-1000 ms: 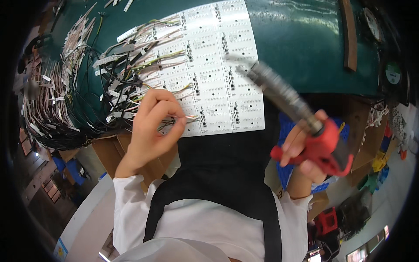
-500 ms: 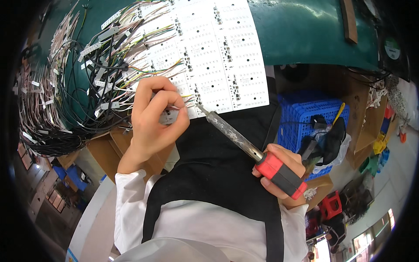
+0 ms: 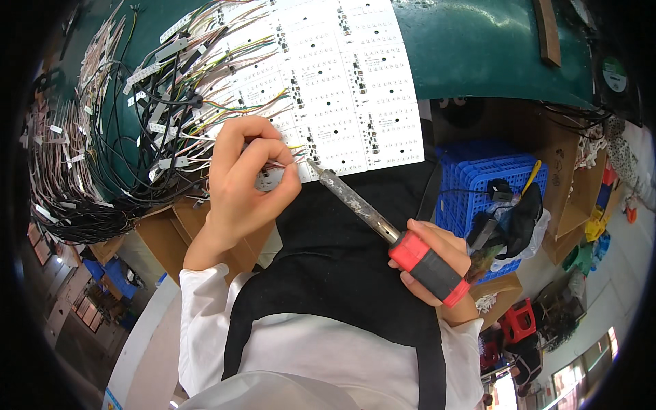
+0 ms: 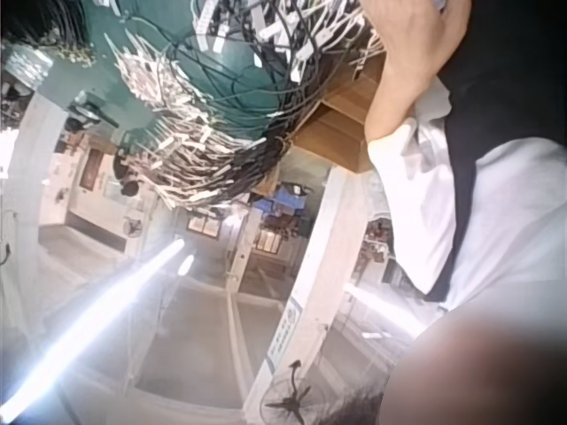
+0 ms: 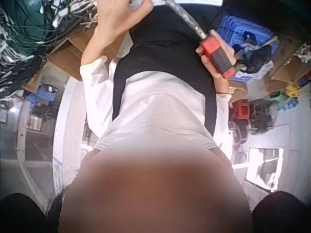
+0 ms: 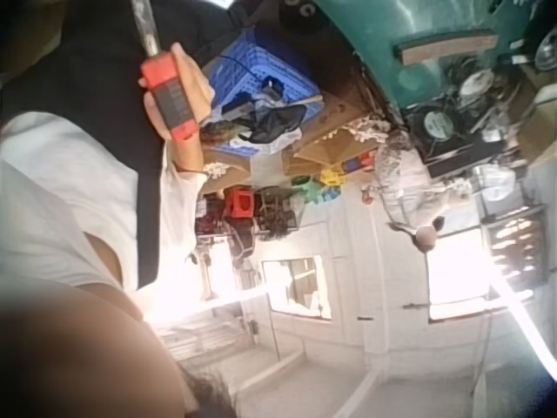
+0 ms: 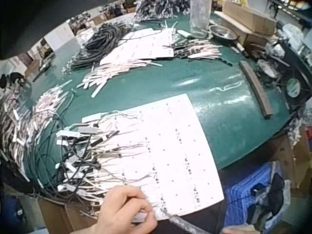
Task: The person solders wires from a wiring harness onto a grid of LED circuit boards with a soldering iron.
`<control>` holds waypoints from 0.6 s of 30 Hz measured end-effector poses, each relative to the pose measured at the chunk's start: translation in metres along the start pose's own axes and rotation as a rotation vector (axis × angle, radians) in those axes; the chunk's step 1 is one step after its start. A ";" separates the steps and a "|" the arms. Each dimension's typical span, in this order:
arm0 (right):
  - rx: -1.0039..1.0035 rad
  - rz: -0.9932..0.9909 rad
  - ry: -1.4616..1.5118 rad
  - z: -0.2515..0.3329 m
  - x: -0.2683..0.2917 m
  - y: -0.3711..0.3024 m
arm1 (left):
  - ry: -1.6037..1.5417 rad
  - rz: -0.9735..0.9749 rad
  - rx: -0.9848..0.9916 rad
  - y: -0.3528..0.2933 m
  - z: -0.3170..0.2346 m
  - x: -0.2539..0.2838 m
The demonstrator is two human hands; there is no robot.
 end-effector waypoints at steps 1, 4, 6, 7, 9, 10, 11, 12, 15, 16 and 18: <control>-0.011 0.004 0.012 -0.002 -0.001 -0.001 | 0.007 0.015 -0.005 0.000 0.000 0.000; 0.030 0.005 -0.010 -0.004 -0.001 -0.004 | -0.002 -0.027 0.000 0.000 0.000 -0.003; 0.049 0.044 -0.064 -0.003 0.000 -0.005 | -0.014 -0.034 0.001 0.000 0.001 -0.003; 0.045 0.034 -0.051 -0.002 0.001 -0.005 | -0.003 -0.035 -0.004 -0.001 0.001 -0.003; -0.040 0.030 0.047 -0.002 0.001 -0.006 | -0.013 -0.031 0.002 -0.001 0.000 -0.003; -0.038 0.029 0.046 -0.002 -0.001 -0.006 | -0.011 -0.025 0.005 -0.001 0.000 -0.002; -0.021 -0.068 0.106 -0.001 -0.001 -0.006 | -0.017 -0.026 0.005 0.000 0.000 -0.002; 0.000 -0.142 0.161 -0.001 -0.002 -0.007 | -0.008 -0.027 -0.002 0.000 0.000 -0.002; 0.002 -0.083 0.092 -0.001 0.000 -0.007 | -0.001 -0.016 -0.029 0.001 -0.001 0.001; 0.001 -0.067 0.089 -0.001 0.001 -0.008 | -0.004 0.000 -0.045 0.002 -0.001 0.002; 0.011 -0.052 0.057 -0.002 0.002 -0.008 | -0.010 0.020 -0.073 0.004 0.000 0.004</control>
Point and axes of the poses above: each hand's wrist, its own y-axis towards the middle knuckle, its own x-axis out of the back of the hand, z = x × y, the point moved 2 cm from there along y, towards the middle knuckle, and after that the axes turned 12 degrees about x, right-handed, at the moved point
